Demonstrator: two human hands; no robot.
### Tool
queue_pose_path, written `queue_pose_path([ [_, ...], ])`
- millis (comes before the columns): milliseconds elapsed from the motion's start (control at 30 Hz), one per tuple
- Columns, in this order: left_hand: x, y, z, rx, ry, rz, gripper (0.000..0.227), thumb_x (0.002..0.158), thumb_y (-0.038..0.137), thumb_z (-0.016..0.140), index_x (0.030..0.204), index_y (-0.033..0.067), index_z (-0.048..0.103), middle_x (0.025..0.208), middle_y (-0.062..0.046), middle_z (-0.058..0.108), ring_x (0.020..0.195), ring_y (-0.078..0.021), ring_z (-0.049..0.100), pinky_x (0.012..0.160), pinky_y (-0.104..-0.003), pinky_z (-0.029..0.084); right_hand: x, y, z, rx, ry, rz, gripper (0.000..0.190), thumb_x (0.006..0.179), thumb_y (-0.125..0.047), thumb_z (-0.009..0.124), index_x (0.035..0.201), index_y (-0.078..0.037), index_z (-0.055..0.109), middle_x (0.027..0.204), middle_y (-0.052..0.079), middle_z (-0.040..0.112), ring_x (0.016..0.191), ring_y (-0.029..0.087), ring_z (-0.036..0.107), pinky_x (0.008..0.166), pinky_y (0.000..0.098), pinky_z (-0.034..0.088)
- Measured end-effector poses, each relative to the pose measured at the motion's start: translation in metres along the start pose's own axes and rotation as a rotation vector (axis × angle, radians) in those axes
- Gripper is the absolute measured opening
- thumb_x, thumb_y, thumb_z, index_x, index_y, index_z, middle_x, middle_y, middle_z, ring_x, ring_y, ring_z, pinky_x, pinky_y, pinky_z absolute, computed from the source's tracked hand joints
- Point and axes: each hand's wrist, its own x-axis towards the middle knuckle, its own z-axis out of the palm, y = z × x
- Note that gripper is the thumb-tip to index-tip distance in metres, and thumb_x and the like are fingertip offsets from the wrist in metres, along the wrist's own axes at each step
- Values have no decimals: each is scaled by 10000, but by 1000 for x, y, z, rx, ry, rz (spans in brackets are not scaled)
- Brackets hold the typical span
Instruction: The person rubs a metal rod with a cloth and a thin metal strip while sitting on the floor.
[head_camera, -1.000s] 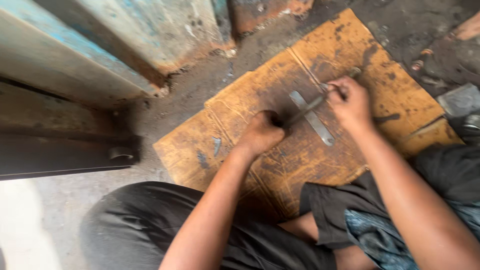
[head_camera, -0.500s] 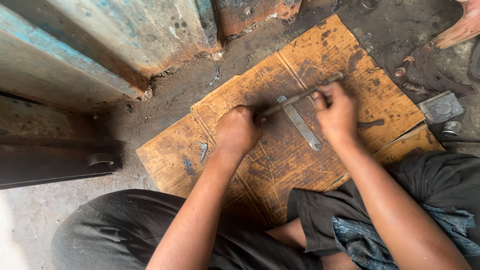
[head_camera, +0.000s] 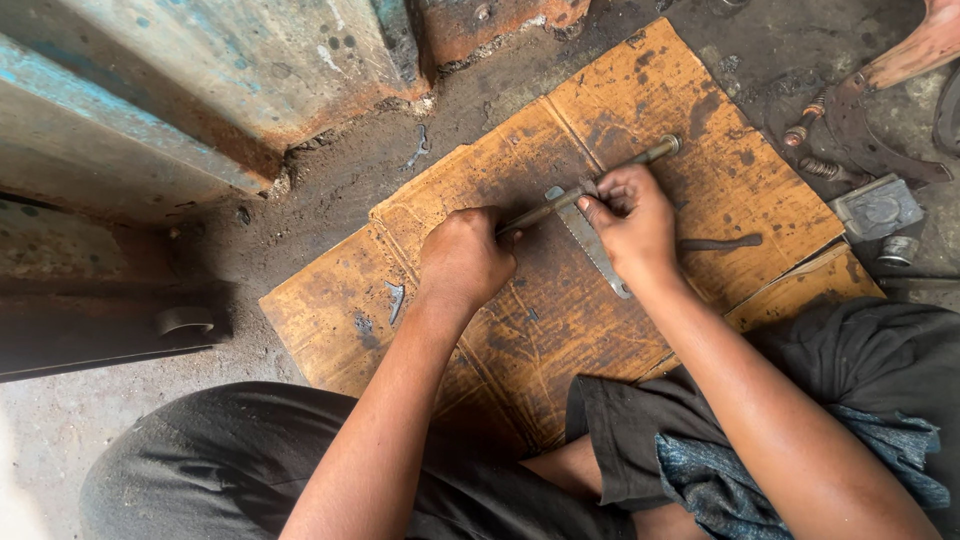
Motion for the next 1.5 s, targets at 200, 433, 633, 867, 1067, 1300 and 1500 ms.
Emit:
queue_pose_path([
  [200,-4,13,-7,35,-89,-39,243,923,305,665,973,82,746,910,-183,745,886,-339,737,819,-466,578,16,-10,-25,350,76,398,65,936,-38,704,944,-83,658,882,34,693,715,106,619,609,256,563],
  [433,-4,11,-4,71,-90,-8,229,911,261,672,958,42,723,893,-191,743,850,-331,746,771,-462,590,8,-41,-16,333,-10,562,24,959,-63,621,962,-73,642,857,82,711,693,154,672,546,284,550],
  [633,-6,7,7,51,-26,29,283,714,163,728,967,36,715,924,-219,729,844,-369,733,740,-465,594,-17,-23,3,370,-186,360,101,953,-38,679,907,-39,589,778,109,685,623,159,652,512,302,551],
  [867,-11,13,9,26,30,45,252,910,275,685,931,25,705,922,-226,727,846,-410,720,746,-498,577,27,-18,-40,234,29,269,84,957,-35,688,888,-63,649,834,79,731,635,120,694,517,286,580],
  [1067,-11,5,16,-6,180,109,211,829,209,724,914,18,700,903,-213,720,795,-407,714,719,-495,576,9,-9,-7,205,-98,330,118,920,-23,721,863,-56,624,744,138,685,563,167,667,436,298,540],
  [1300,-17,5,36,-78,275,109,177,717,2,685,893,10,705,975,-208,697,826,-399,697,725,-466,579,19,7,-33,126,79,225,163,934,-52,756,877,-74,604,765,70,696,574,101,642,445,266,477],
  [1500,-20,9,34,-144,321,109,171,692,49,757,858,15,731,914,-232,687,807,-448,672,722,-510,552,19,14,-43,109,53,190,181,925,-32,768,832,-92,626,793,46,717,592,91,601,454,274,427],
])
